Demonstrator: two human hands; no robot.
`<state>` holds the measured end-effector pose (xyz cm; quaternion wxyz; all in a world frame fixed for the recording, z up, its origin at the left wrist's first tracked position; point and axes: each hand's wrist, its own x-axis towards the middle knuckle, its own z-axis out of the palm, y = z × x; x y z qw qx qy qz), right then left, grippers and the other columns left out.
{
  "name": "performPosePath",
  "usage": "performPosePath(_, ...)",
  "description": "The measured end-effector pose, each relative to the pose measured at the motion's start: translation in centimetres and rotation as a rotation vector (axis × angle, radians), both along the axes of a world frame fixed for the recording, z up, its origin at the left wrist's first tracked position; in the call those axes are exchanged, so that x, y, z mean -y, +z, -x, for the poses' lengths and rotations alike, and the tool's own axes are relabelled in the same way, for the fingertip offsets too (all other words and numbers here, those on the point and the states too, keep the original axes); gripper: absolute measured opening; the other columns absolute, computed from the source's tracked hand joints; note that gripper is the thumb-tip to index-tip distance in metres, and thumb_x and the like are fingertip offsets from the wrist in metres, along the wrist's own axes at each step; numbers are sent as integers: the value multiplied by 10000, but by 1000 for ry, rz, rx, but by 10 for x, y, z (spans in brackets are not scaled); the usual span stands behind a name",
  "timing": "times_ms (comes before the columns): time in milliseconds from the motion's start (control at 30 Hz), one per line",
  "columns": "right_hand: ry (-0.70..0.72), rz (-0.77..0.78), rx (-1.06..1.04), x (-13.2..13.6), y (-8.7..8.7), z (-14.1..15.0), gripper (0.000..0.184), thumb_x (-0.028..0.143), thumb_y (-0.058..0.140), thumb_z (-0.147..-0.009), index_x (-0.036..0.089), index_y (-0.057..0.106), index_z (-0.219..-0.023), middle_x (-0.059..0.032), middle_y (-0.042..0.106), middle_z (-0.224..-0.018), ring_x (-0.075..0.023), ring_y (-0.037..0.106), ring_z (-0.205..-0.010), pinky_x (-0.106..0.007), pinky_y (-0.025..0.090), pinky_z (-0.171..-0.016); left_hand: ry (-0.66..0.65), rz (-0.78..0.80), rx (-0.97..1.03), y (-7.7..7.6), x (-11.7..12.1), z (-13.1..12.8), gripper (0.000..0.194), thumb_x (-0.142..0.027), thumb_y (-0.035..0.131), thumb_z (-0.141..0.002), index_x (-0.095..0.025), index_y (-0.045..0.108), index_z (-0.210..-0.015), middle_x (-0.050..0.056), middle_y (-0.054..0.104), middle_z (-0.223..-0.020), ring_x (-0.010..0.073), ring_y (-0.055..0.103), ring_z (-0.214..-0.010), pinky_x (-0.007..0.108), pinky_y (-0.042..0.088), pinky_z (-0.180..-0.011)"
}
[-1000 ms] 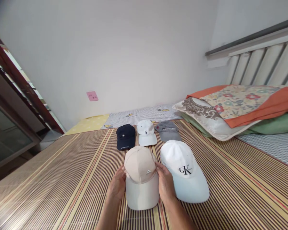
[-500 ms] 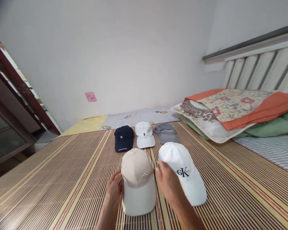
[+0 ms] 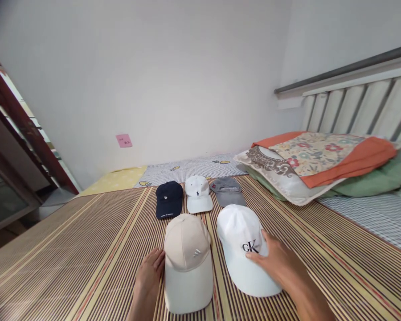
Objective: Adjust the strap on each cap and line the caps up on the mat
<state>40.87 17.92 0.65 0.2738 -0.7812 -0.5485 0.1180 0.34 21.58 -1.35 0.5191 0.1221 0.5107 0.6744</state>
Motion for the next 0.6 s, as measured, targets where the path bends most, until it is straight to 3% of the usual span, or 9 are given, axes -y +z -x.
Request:
performPosePath(100, 15, 100, 106, 2, 3, 6, 865, 441, 736, -733, 113, 544, -1510, -257, 626, -1484, -438, 673, -1255, -509, 554, -927, 1, 16, 6, 0, -2, 3, 173, -82, 626, -887, -173, 665, -1029, 140, 776, -1053, 223, 775, -911, 324, 618, -837)
performPosePath(200, 44, 104, 168, -1, 1, 3, 797, 333, 687, -793, 92, 503, -1530, -253, 636, -1473, -416, 688, -1240, -494, 557, -938, -6, 13, 13, -2, -3, 5, 169, -77, 609, -896, -161, 665, -1033, 157, 774, -1092, 218, 778, -905, 320, 620, -833)
performPosePath(400, 1, 60, 214, -11, -17, -11, 662, 233, 600, -888, 9, 504, -1503, -288, 620, -1478, -379, 662, -1305, -453, 564, -974, -13, 2, 19, -6, -3, 5, 144, -112, 590, -921, -170, 675, -1022, 159, 773, -1146, 214, 778, -939, 308, 623, -844)
performPosePath(600, -57, -33, 247, -16, -37, -19, 530, 231, 525, -949, 39, 599, -1437, -263, 694, -1381, -361, 720, -1203, -431, 578, -898, -4, 20, -2, -4, -3, 4, 140, -132, 580, -919, -164, 667, -1024, 168, 766, -1155, 211, 775, -929, 327, 630, -868)
